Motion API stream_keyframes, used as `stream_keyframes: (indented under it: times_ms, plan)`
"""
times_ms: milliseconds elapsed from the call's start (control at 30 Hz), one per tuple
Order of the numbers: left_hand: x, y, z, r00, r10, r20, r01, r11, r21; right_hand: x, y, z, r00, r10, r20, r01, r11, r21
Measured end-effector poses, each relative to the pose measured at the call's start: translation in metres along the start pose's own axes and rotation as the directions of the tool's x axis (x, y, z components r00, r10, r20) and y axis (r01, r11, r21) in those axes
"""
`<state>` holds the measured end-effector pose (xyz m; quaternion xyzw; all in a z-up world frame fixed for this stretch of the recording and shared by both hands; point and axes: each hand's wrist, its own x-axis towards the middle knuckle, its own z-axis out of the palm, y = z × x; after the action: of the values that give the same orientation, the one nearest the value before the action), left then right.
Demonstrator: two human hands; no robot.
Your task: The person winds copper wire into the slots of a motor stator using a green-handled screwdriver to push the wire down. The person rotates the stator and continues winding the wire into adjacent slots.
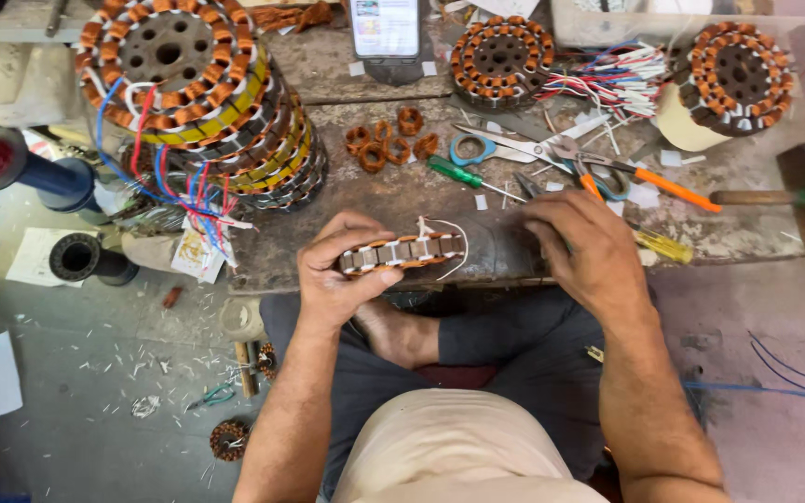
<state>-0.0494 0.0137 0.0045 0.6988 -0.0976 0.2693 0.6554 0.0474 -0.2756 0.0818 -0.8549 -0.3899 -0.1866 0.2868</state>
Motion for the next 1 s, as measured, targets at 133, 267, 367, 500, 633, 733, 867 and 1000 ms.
stream_keyframes:
  times_ms: [133,267,367,500,633,733,867,1000]
  plan:
    - [0.006,0.002,0.005,0.998,-0.024,-0.053,0.020,0.997,-0.073,0.031,-0.010,0.037,0.998,0.011,0.054,0.002,0.973,-0.231]
    - [0.006,0.004,0.005,0.998,-0.028,-0.058,0.023,0.995,-0.097,0.039,-0.012,0.051,0.997,0.078,0.012,-0.071,0.951,-0.301]
    - [0.006,0.001,0.006,0.999,-0.015,-0.052,0.007,0.987,-0.159,0.039,-0.006,0.055,0.996,0.089,0.014,-0.080,0.941,-0.329]
    - [0.005,0.000,0.007,0.998,-0.038,-0.049,0.028,0.981,-0.193,0.033,0.000,0.056,0.991,0.129,0.020,-0.116,0.937,-0.329]
    - [0.005,0.000,0.006,0.999,-0.001,-0.035,-0.007,0.977,-0.215,0.024,0.002,0.046,0.982,0.146,-0.122,-0.146,0.989,0.015]
    - [0.005,0.000,0.006,1.000,0.002,-0.020,-0.008,0.961,-0.277,0.018,-0.003,0.035,0.940,0.322,-0.118,-0.178,0.752,0.634]
    - [0.004,0.003,0.005,1.000,0.010,0.001,-0.010,0.961,-0.277,0.005,-0.025,0.024,0.893,0.448,-0.039,-0.062,0.208,0.976]
    - [-0.001,0.007,0.002,0.999,0.034,0.023,-0.028,0.975,-0.218,-0.010,-0.053,0.024,0.915,0.377,-0.145,-0.002,0.363,0.932]
